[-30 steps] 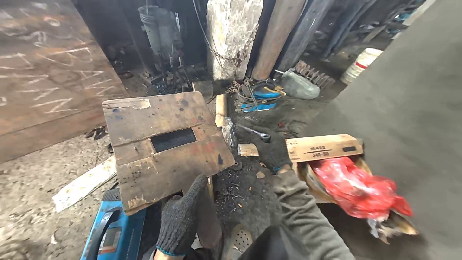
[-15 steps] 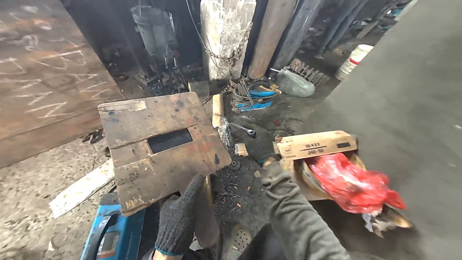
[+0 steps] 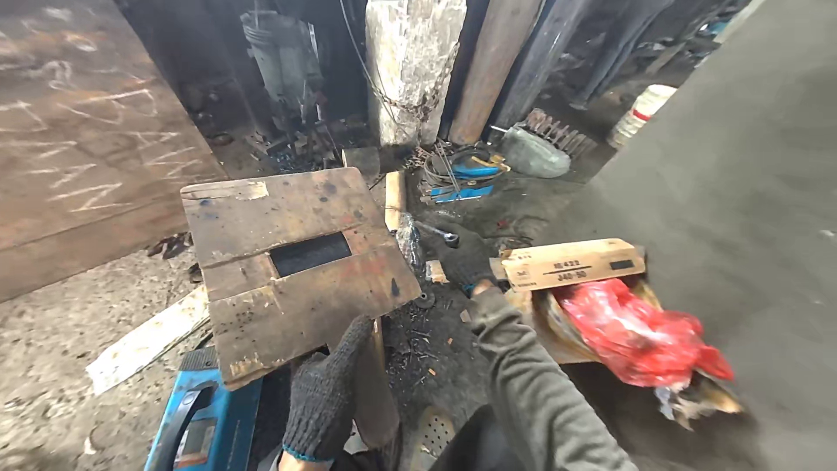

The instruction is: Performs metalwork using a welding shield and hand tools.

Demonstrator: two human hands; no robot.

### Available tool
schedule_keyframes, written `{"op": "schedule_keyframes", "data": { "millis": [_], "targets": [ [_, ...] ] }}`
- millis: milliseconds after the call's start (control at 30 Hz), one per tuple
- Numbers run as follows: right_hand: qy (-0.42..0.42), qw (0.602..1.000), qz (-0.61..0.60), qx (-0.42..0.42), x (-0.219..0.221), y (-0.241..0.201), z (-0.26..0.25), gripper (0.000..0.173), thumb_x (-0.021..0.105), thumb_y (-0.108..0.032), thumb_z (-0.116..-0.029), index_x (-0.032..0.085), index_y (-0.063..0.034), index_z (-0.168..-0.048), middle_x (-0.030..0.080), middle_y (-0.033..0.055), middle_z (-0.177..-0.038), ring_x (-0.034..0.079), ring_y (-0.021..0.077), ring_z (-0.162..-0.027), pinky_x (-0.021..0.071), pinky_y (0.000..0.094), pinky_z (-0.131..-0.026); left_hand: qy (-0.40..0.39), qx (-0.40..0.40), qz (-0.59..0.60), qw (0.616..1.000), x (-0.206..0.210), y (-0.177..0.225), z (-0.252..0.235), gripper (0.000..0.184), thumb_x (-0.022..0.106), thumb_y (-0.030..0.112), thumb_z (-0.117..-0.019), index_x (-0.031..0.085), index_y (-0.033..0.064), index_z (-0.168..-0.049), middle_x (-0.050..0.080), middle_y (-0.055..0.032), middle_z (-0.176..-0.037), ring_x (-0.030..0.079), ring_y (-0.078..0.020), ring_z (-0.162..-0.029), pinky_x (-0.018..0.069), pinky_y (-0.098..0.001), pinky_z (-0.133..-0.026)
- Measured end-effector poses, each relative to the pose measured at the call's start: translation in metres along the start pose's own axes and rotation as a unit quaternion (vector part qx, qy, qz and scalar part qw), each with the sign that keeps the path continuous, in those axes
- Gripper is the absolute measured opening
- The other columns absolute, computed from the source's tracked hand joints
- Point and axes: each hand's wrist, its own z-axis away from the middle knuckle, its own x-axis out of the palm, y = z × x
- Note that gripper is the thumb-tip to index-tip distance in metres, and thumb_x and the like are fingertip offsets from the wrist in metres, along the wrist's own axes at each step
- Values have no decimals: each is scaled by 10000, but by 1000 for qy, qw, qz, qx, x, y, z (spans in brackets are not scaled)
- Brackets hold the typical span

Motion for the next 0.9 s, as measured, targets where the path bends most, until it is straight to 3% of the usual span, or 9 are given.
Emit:
{"op": "schedule_keyframes", "data": {
  "millis": [67, 133, 267, 333, 400, 533, 700, 800, 900],
  "targets": [
    [-167, 975, 133, 64, 9, 30, -5, 426, 476, -182, -1086, 524, 75, -1422, 567, 289, -1411, 544, 388, -1324, 395, 481, -1135, -14, -18, -16, 1000, -2, 10, 5, 256, 756, 345, -908, 727, 90, -919, 700, 17, -777, 685, -93, -712, 590, -331, -678],
    [-251, 937, 224, 95, 11, 37, -4, 424, 396, -107, -1101, 467, 114, -1456, 468, 293, -1523, 432, 383, -1443, 305, 442, -1198, -18, -1, -19, 1000, -4, -1, 0, 294, 761, 382, -895, 749, 92, -938, 721, 1, -786, 703, -113, -721, 607, -348, -678],
    [-57, 996, 54, 34, 5, 10, -5, 403, 639, -299, -1017, 634, -43, -1328, 697, 238, -1167, 687, 390, -1053, 539, 575, -931, -6, 7, -10, 1000, -2, -9, -5, 317, 771, 405, -884, 753, 93, -941, 726, -11, -787, 708, -126, -724, 611, -360, -672],
    [-19, 999, 16, 24, 1, 1, 0, 420, 652, -346, -1009, 635, -92, -1343, 707, 221, -1145, 695, 389, -1014, 542, 593, -902, -1, 0, -6, 1000, -1, -3, -1, 299, 777, 379, -885, 751, 85, -936, 727, -9, -787, 708, -116, -722, 612, -345, -673],
    [-48, 999, 13, 19, -15, -10, 15, 445, 568, -303, -1061, 550, -119, -1466, 651, 230, -1309, 630, 403, -1184, 439, 597, -1041, -8, -16, -32, 999, -4, 7, 4, 296, 754, 381, -907, 733, 86, -924, 697, 13, -788, 679, -91, -727, 585, -337, -695],
    [72, 996, 8, -49, -17, -2, 24, 346, 674, -333, -988, 695, -213, -1311, 741, 145, -1046, 711, 317, -902, 561, 576, -824, 0, 14, -8, 1000, -4, -6, -2, 305, 774, 397, -882, 754, 94, -918, 721, 1, -767, 702, -111, -705, 607, -343, -659],
    [-4, 999, 19, 41, -12, 8, 17, 371, 661, -304, -1007, 666, -56, -1283, 701, 236, -1124, 690, 385, -970, 534, 587, -883, -3, -2, -27, 1000, -1, -4, -2, 343, 778, 438, -871, 753, 98, -909, 721, -8, -778, 705, -129, -724, 601, -368, -670],
    [49, 998, 6, -30, -17, 4, 21, 336, 671, -283, -990, 689, -158, -1301, 729, 195, -1060, 710, 351, -898, 563, 578, -817, 4, -4, -31, 1000, -1, -4, -3, 340, 790, 435, -860, 753, 103, -928, 727, -10, -794, 712, -133, -745, 608, -379, -691],
    [-13, 999, 6, 44, -8, 4, 20, 381, 629, -298, -1032, 632, -133, -1376, 690, 225, -1221, 670, 402, -1098, 503, 588, -974, 3, -3, -26, 1000, 0, -4, -3, 346, 782, 426, -871, 754, 93, -959, 733, -17, -824, 713, -134, -771, 606, -380, -715]
  ]
}}
